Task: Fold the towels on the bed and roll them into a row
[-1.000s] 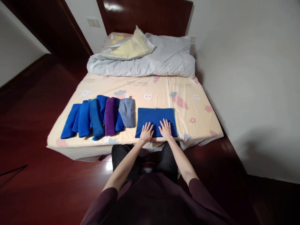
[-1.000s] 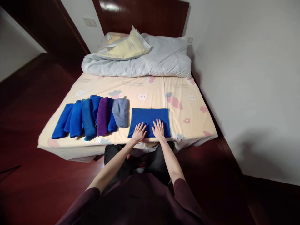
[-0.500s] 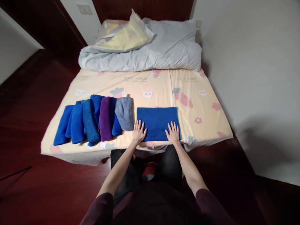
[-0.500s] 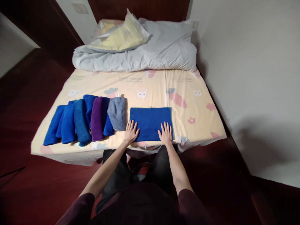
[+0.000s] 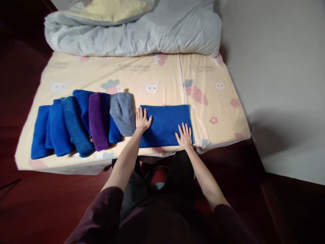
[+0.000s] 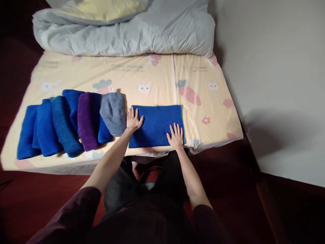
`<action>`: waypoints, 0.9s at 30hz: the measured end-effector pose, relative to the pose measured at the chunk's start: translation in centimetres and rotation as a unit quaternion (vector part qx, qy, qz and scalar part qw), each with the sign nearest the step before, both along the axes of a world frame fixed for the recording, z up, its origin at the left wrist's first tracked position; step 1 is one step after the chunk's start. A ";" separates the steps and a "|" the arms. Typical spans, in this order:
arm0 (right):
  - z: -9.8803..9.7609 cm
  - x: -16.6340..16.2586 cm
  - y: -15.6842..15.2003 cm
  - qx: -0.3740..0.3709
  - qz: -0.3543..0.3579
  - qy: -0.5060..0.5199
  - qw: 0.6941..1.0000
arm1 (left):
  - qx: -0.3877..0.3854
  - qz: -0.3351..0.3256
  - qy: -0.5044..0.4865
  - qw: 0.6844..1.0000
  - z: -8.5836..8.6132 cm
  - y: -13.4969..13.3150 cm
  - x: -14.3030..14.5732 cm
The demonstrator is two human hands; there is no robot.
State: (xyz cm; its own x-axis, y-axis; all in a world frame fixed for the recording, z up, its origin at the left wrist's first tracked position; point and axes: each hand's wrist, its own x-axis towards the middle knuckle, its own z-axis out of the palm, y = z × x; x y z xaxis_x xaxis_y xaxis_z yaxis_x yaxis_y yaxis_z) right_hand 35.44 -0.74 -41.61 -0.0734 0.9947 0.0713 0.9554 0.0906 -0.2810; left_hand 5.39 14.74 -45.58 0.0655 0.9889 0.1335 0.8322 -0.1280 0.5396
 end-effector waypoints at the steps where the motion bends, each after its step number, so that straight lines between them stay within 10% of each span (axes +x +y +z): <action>1: 0.0 0.0 0.0 0.000 -0.002 0.001 1.000 | 0.003 0.001 -0.002 1.000 0.2 -0.1 0.3; 13: 1.3 -1.3 0.9 -0.032 0.006 -0.002 0.999 | 0.009 -0.175 0.048 0.983 3.8 -11.9 10.1; 20: 0.6 -2.5 7.8 -0.040 0.124 0.025 0.991 | 0.006 -0.154 0.028 0.988 2.9 -7.3 7.6; 27: -3.1 5.6 15.8 -0.025 0.083 0.034 0.996 | -0.006 -0.080 0.041 0.996 0.9 0.0 1.9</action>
